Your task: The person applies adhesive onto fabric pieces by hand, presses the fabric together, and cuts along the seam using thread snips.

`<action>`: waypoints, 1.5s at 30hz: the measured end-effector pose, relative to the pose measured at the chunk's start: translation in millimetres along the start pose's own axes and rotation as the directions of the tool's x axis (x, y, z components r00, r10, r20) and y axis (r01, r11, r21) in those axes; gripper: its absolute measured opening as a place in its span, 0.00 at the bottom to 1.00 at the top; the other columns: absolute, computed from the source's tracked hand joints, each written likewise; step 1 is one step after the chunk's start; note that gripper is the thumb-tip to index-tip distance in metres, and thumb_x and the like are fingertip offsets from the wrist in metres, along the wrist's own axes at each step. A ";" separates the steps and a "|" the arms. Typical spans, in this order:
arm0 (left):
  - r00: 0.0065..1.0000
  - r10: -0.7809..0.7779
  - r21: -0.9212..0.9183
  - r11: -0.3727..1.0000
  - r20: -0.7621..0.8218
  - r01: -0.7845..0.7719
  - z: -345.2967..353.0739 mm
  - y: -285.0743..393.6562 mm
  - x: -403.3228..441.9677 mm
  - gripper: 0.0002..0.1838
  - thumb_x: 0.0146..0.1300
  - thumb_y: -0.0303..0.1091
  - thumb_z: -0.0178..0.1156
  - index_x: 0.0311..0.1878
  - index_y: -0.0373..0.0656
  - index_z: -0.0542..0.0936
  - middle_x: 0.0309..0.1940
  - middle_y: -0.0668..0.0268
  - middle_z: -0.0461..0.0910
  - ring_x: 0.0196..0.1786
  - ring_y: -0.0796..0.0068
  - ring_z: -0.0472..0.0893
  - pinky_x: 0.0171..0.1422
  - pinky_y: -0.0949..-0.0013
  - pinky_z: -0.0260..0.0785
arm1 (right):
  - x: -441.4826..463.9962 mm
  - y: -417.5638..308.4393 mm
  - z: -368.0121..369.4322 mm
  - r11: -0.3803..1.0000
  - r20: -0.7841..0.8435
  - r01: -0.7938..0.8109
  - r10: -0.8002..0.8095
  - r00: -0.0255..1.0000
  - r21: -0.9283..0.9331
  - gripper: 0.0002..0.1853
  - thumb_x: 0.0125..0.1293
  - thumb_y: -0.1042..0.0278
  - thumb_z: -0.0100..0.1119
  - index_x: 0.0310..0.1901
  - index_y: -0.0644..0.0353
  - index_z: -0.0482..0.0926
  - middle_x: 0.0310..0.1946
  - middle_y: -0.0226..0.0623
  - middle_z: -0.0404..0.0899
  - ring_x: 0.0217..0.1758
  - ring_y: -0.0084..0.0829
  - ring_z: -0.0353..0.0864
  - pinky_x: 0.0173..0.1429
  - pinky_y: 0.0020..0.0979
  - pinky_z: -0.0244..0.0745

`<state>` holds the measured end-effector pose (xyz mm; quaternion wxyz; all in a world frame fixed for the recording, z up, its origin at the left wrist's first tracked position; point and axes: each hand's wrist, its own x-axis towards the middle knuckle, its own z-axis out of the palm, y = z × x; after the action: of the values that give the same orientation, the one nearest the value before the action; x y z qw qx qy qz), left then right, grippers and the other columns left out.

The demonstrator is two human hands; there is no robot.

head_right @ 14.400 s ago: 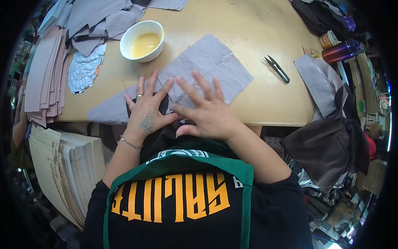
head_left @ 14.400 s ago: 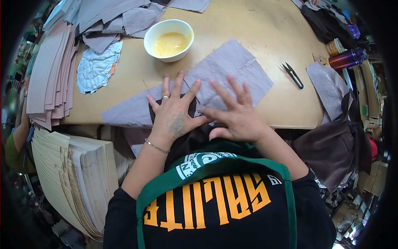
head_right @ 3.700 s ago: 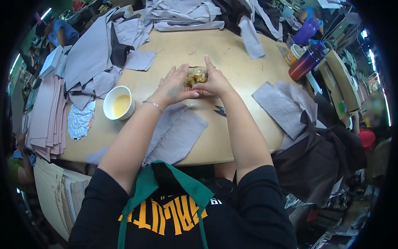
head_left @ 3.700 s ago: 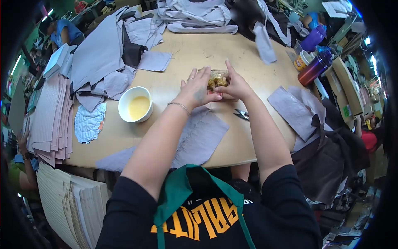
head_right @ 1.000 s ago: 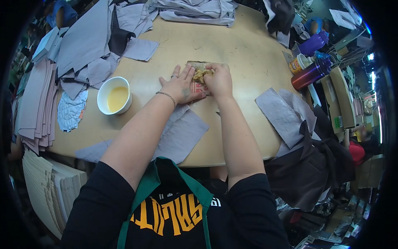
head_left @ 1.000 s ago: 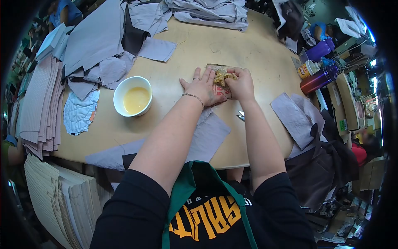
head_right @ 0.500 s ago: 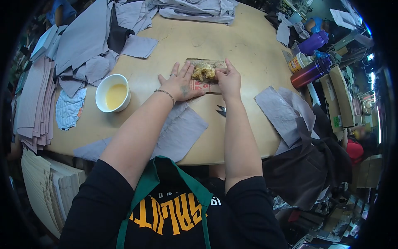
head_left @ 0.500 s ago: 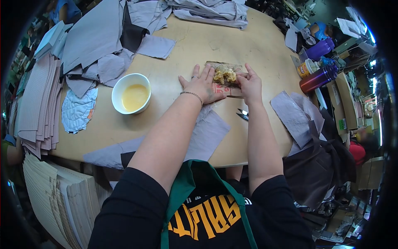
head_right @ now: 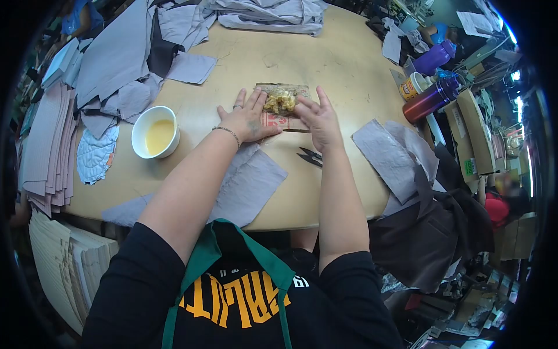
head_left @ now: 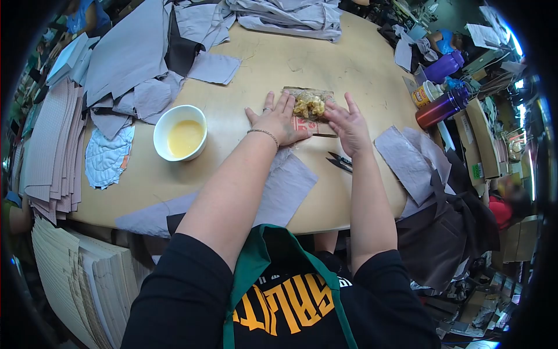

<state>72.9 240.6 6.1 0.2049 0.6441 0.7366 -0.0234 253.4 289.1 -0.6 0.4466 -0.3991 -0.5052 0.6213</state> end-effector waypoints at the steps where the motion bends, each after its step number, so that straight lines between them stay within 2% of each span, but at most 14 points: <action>1: 1.000 0.002 -0.005 1.000 0.001 -0.002 -0.1 0.0 -0.2 0.58 0.48 0.78 0.50 0.75 0.55 0.43 0.76 0.78 0.36 0.78 0.67 0.34 0.68 0.27 0.37 | -3.1 -6.8 -6.1 0.981 -0.006 -0.080 0.083 0.997 0.175 0.39 0.65 0.70 0.57 0.71 0.62 0.45 0.60 0.46 0.69 0.53 0.35 0.76 0.52 0.35 0.75; 5: 1.000 0.012 -0.045 0.999 0.002 -0.012 -1.5 -0.4 -1.7 0.57 0.48 0.74 0.53 0.75 0.55 0.44 0.76 0.77 0.36 0.78 0.66 0.34 0.68 0.26 0.35 | -2.8 5.9 -35.2 0.786 0.155 -0.104 0.010 0.988 0.610 0.31 0.71 0.49 0.45 0.67 0.61 0.58 0.66 0.50 0.62 0.68 0.45 0.64 0.62 0.41 0.70; 11: 1.000 0.009 -0.016 1.000 -0.002 -0.009 2.2 -1.3 1.9 0.58 0.47 0.78 0.50 0.75 0.55 0.43 0.76 0.77 0.35 0.78 0.66 0.34 0.68 0.26 0.36 | -9.8 4.0 -26.6 0.691 0.303 -0.207 -0.018 0.953 0.693 0.30 0.71 0.45 0.42 0.59 0.65 0.69 0.58 0.47 0.71 0.62 0.41 0.71 0.56 0.39 0.73; 14: 1.000 0.015 -0.028 1.000 0.000 -0.015 1.3 -1.6 0.9 0.59 0.47 0.79 0.50 0.75 0.55 0.42 0.76 0.76 0.35 0.78 0.66 0.34 0.68 0.26 0.36 | 4.4 15.4 -18.5 0.933 0.002 -0.162 0.170 0.985 0.320 0.27 0.68 0.51 0.53 0.56 0.69 0.71 0.47 0.42 0.78 0.52 0.34 0.77 0.54 0.33 0.74; 17: 1.000 0.020 -0.034 0.999 0.008 -0.019 0.6 -1.8 1.0 0.59 0.46 0.79 0.50 0.75 0.54 0.43 0.76 0.75 0.35 0.78 0.65 0.33 0.67 0.25 0.36 | 13.7 21.9 7.8 0.980 0.004 -0.016 0.017 1.000 -0.198 0.30 0.57 0.63 0.67 0.57 0.72 0.69 0.43 0.43 0.77 0.47 0.34 0.78 0.54 0.33 0.73; 21: 0.998 0.057 -0.055 0.997 0.010 -0.057 -0.2 -4.6 -3.9 0.57 0.49 0.74 0.52 0.75 0.51 0.44 0.76 0.71 0.36 0.78 0.63 0.35 0.68 0.26 0.35 | 10.8 25.0 32.5 0.408 0.049 0.168 -0.286 0.957 -0.898 0.40 0.50 0.67 0.72 0.63 0.73 0.63 0.47 0.49 0.71 0.51 0.42 0.74 0.58 0.35 0.71; 25: 0.981 0.195 -0.254 0.949 0.013 -0.185 -1.9 -27.2 -12.6 0.57 0.52 0.71 0.55 0.74 0.42 0.45 0.74 0.58 0.47 0.76 0.57 0.45 0.71 0.35 0.42 | 36.0 34.0 29.9 0.397 -0.043 0.108 -0.353 0.934 -0.911 0.46 0.49 0.70 0.71 0.68 0.67 0.56 0.49 0.51 0.66 0.55 0.48 0.70 0.61 0.34 0.68; 26: 0.937 0.318 -0.385 0.855 -0.143 -0.349 4.4 -39.9 -18.1 0.47 0.58 0.60 0.57 0.72 0.39 0.53 0.69 0.52 0.59 0.72 0.52 0.57 0.73 0.53 0.50 | 42.0 33.2 27.4 0.578 -0.096 0.081 -0.270 0.958 -0.812 0.44 0.52 0.74 0.67 0.69 0.65 0.53 0.55 0.52 0.65 0.59 0.45 0.68 0.61 0.36 0.68; 30: 0.815 0.394 -0.527 0.624 -0.425 -0.576 -13.3 -78.4 -139.2 0.32 0.61 0.45 0.60 0.64 0.35 0.68 0.63 0.52 0.68 0.66 0.57 0.67 0.70 0.63 0.56 | 36.2 40.6 21.7 0.920 -0.183 0.326 -0.366 0.912 -0.216 0.43 0.54 0.77 0.64 0.70 0.63 0.53 0.62 0.51 0.62 0.64 0.42 0.66 0.60 0.37 0.69; 35: 0.928 0.148 -0.660 0.665 -0.341 -0.349 6.1 -142.3 -245.9 0.24 0.62 0.37 0.59 0.59 0.34 0.73 0.57 0.53 0.74 0.62 0.62 0.72 0.67 0.65 0.59 | -41.4 7.0 15.0 0.853 -0.123 0.237 -0.327 0.937 -0.465 0.40 0.54 0.76 0.64 0.69 0.60 0.58 0.59 0.48 0.69 0.65 0.39 0.67 0.58 0.37 0.69; 37: 0.929 0.030 -0.633 0.724 -0.368 -0.274 19.9 -157.2 -262.8 0.23 0.63 0.36 0.59 0.58 0.34 0.73 0.56 0.53 0.75 0.61 0.61 0.72 0.66 0.65 0.59 | -89.2 -5.0 37.0 0.631 0.061 0.174 -0.196 0.979 -0.756 0.37 0.54 0.77 0.64 0.67 0.59 0.61 0.51 0.46 0.76 0.56 0.38 0.74 0.56 0.34 0.70; 40: 0.913 0.088 -0.583 0.744 -0.399 -0.326 24.4 -148.1 -263.7 0.26 0.61 0.37 0.61 0.59 0.34 0.72 0.58 0.52 0.73 0.62 0.59 0.71 0.67 0.65 0.59 | -119.6 23.8 44.5 0.296 0.319 0.410 -0.311 0.895 -0.863 0.35 0.55 0.77 0.63 0.66 0.60 0.62 0.41 0.43 0.78 0.43 0.36 0.78 0.53 0.31 0.71; 43: 0.852 0.279 -0.406 0.785 -0.443 -0.468 31.9 -132.2 -245.9 0.41 0.53 0.47 0.68 0.64 0.32 0.63 0.57 0.46 0.71 0.62 0.51 0.69 0.66 0.60 0.61 | -130.2 20.7 57.2 0.711 0.158 0.184 -0.102 0.982 -0.678 0.34 0.57 0.79 0.61 0.66 0.58 0.63 0.34 0.36 0.76 0.36 0.29 0.75 0.48 0.28 0.72; 45: 0.851 0.325 -0.327 0.819 -0.413 -0.471 35.9 -123.6 -239.4 0.50 0.48 0.51 0.71 0.67 0.32 0.59 0.57 0.44 0.70 0.63 0.49 0.68 0.66 0.59 0.61 | -124.5 3.7 60.3 0.775 0.196 0.418 -0.370 0.908 -0.474 0.32 0.58 0.81 0.59 0.66 0.58 0.63 0.31 0.31 0.75 0.35 0.23 0.74 0.46 0.25 0.71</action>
<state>-15.1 -15.9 24.4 0.2080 0.7207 0.5947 0.2892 230.9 153.1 11.6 0.4224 -0.3584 -0.7423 0.3769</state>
